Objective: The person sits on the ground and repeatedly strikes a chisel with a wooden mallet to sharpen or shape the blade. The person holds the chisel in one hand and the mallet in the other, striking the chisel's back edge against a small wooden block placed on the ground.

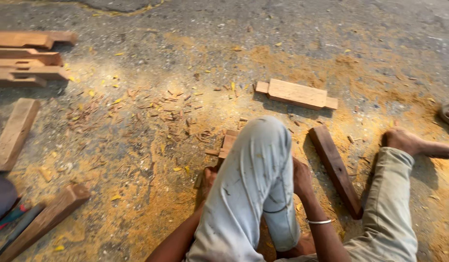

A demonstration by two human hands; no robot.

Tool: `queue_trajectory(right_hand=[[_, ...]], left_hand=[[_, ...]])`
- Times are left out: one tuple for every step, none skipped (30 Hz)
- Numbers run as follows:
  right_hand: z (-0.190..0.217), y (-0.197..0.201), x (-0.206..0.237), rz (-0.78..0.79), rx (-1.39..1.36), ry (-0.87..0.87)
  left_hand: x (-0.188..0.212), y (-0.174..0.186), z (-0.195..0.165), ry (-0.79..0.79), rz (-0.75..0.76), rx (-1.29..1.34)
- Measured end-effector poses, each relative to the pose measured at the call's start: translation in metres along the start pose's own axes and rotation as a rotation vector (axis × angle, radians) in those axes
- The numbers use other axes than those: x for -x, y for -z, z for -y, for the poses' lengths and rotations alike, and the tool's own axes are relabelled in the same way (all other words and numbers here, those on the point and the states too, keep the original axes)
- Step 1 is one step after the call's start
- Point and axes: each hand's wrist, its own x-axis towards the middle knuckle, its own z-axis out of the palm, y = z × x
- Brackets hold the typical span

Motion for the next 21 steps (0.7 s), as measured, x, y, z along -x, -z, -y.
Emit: queue_trajectory(right_hand=[[0.001, 0.006, 0.005, -0.034, -0.046, -0.033], [0.0, 0.015, 0.011, -0.064, -0.048, -0.109], [-0.004, 0.023, 0.017, -0.086, -0.029, -0.201], [-0.011, 0.034, 0.023, -0.1, 0.031, -0.344], [-0.02, 0.043, 0.027, -0.116, -0.022, -0.444], [-0.03, 0.052, 0.03, -0.139, -0.078, -0.546], [-0.039, 0.06, 0.034, -0.167, -0.138, -0.646], [-0.047, 0.067, 0.036, -0.202, -0.386, -0.59], [-0.053, 0.074, 0.037, -0.231, -0.631, -0.513], [-0.054, 0.081, 0.036, -0.253, -0.874, -0.419], [-0.052, 0.087, 0.035, -0.26, -0.878, -0.391], [-0.044, 0.093, 0.034, -0.263, -0.886, -0.366], [-0.032, 0.098, 0.031, -0.263, -0.895, -0.338], [-0.017, 0.104, 0.027, -0.274, -0.755, -0.27], [0.001, 0.11, 0.023, -0.282, -0.613, -0.206], [0.019, 0.115, 0.021, -0.285, -0.47, -0.147], [0.037, 0.118, 0.018, -0.27, -0.42, -0.115], [0.051, 0.119, 0.014, -0.253, -0.37, -0.081], [0.063, 0.119, 0.011, -0.237, -0.318, -0.04], [0.069, 0.117, 0.009, -0.259, -0.264, 0.036], [0.071, 0.114, 0.009, -0.279, -0.21, 0.11]], left_hand=[[0.001, 0.006, 0.003, 0.001, 0.026, 0.008], [0.002, 0.015, 0.004, -0.005, 0.041, 0.02], [-0.002, 0.031, 0.005, -0.003, -0.056, 0.034], [-0.003, 0.049, 0.004, -0.012, -0.18, 0.062], [-0.003, 0.068, 0.0, -0.024, -0.304, 0.093], [-0.004, 0.088, -0.008, -0.061, -0.457, 0.134], [-0.004, 0.108, -0.02, -0.129, -0.592, 0.172], [-0.002, 0.126, -0.036, -0.207, -0.7, 0.207], [-0.002, 0.143, -0.055, -0.227, -0.747, 0.231], [0.001, 0.157, -0.076, -0.383, -0.789, 0.243], [0.003, 0.168, -0.1, -0.536, -0.829, 0.254], [0.001, 0.174, -0.127, -0.597, -0.777, 0.298], [-0.005, 0.176, -0.155, -0.656, -0.728, 0.342], [-0.012, 0.174, -0.184, -0.704, -0.594, 0.4], [-0.022, 0.169, -0.214, -0.748, -0.457, 0.457], [-0.032, 0.158, -0.244, -0.797, -0.343, 0.545], [-0.043, 0.148, -0.271, -0.843, -0.236, 0.546], [-0.054, 0.137, -0.296, -0.891, -0.075, 0.638], [-0.061, 0.125, -0.318, -0.914, 0.097, 0.835], [-0.067, 0.116, -0.335, -0.929, 0.272, 1.028], [-0.072, 0.111, -0.346, -0.855, 0.294, 1.06]])
